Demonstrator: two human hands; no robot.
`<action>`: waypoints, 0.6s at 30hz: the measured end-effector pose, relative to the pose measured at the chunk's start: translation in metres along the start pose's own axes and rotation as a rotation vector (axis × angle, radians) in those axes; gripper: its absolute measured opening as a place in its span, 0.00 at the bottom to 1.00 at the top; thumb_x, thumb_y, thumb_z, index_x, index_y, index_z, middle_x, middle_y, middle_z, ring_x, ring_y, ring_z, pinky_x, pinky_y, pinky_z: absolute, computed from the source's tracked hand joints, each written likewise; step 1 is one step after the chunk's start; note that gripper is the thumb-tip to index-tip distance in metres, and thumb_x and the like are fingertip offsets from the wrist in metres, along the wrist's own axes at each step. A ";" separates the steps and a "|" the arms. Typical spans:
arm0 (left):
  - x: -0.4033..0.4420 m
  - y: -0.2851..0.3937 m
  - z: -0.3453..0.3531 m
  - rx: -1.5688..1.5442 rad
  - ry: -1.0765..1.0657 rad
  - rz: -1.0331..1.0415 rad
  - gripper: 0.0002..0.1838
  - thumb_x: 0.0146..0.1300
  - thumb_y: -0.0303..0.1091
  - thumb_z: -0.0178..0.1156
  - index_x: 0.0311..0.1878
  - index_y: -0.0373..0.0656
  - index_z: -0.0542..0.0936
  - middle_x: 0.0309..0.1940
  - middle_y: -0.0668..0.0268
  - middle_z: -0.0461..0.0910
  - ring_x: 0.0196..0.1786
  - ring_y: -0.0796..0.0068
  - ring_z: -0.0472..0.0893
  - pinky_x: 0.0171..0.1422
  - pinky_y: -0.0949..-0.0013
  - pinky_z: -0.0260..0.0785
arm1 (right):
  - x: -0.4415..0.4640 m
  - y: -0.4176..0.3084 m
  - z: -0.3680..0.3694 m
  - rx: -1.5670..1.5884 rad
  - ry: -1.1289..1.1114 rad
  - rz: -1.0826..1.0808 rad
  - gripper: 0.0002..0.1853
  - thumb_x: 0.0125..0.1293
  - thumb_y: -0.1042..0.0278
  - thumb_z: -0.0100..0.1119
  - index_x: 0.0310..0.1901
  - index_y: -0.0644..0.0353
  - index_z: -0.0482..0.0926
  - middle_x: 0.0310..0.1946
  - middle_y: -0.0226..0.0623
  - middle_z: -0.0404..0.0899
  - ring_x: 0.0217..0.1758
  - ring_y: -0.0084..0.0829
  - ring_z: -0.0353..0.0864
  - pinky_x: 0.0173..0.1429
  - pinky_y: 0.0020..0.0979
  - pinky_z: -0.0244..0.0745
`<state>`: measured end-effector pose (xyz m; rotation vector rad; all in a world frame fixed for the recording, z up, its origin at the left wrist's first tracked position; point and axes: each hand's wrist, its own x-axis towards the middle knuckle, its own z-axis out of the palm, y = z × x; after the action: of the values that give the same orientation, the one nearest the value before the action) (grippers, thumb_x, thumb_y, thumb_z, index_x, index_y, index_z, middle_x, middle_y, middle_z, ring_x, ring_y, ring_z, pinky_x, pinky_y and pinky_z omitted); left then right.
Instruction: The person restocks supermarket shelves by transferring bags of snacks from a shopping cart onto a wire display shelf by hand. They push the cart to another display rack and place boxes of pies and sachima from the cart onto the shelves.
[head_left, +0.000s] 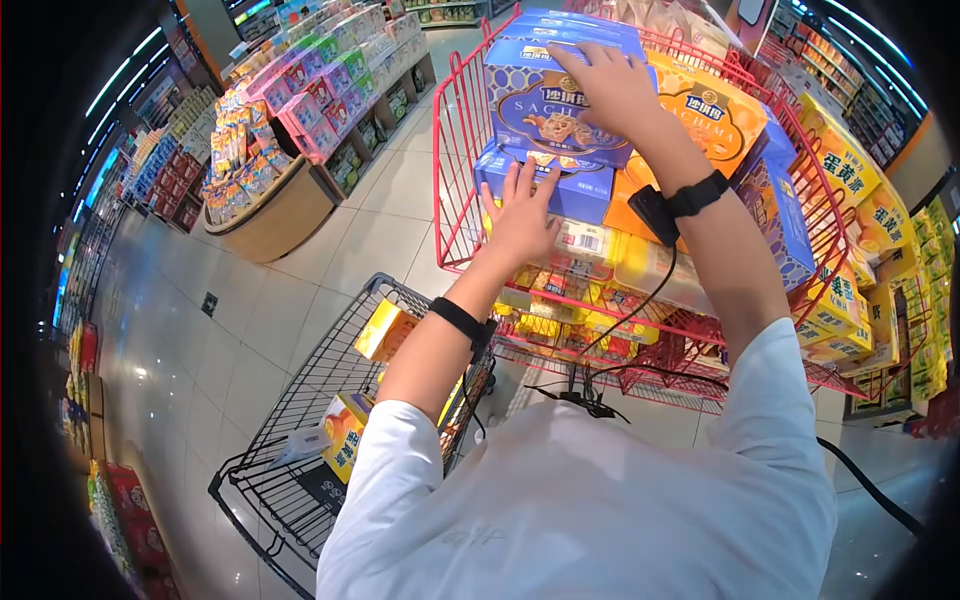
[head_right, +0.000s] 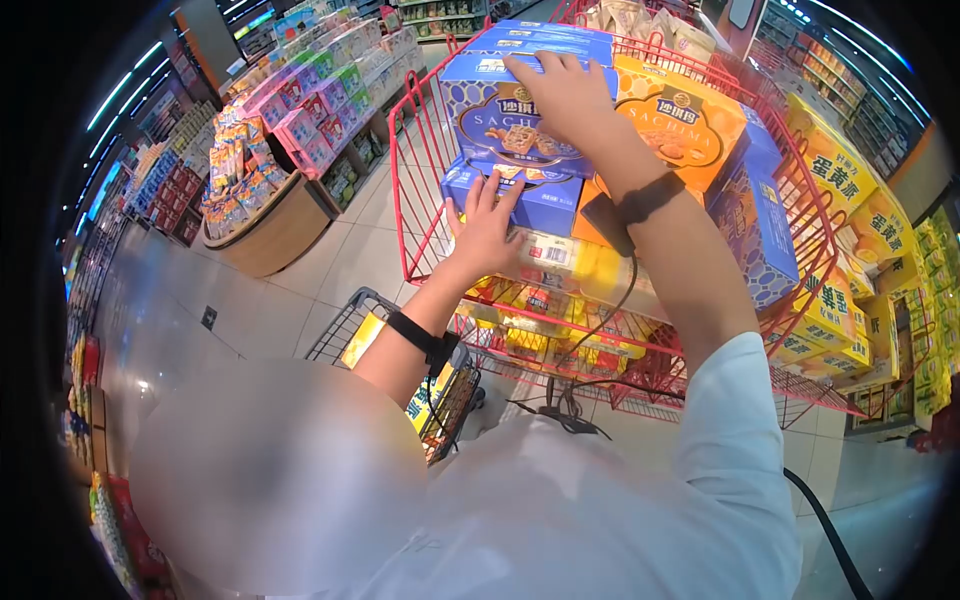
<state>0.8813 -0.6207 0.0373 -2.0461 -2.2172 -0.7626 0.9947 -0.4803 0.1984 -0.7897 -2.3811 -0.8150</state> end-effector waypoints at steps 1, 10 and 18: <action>0.000 0.000 -0.001 -0.002 -0.001 -0.004 0.42 0.61 0.45 0.65 0.78 0.59 0.60 0.81 0.51 0.47 0.82 0.48 0.44 0.76 0.28 0.27 | -0.001 0.000 0.002 0.002 -0.002 -0.003 0.50 0.45 0.63 0.80 0.73 0.35 0.65 0.64 0.35 0.74 0.66 0.41 0.75 0.66 0.51 0.70; 0.005 -0.003 0.001 -0.001 -0.019 0.015 0.46 0.57 0.46 0.68 0.78 0.64 0.59 0.80 0.54 0.49 0.81 0.45 0.47 0.75 0.26 0.31 | -0.002 -0.004 0.024 0.098 0.116 0.051 0.48 0.42 0.64 0.81 0.69 0.36 0.68 0.63 0.31 0.74 0.66 0.37 0.74 0.64 0.51 0.67; -0.009 -0.021 -0.028 -0.264 -0.039 0.064 0.36 0.62 0.43 0.65 0.74 0.59 0.67 0.77 0.50 0.59 0.79 0.50 0.56 0.79 0.37 0.41 | -0.018 -0.023 0.002 -0.062 0.204 0.240 0.53 0.41 0.58 0.83 0.72 0.40 0.65 0.68 0.40 0.69 0.73 0.47 0.62 0.71 0.50 0.60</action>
<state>0.8539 -0.6401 0.0515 -2.2515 -2.1586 -1.0688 0.9921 -0.5002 0.1776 -0.9478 -2.0453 -0.8292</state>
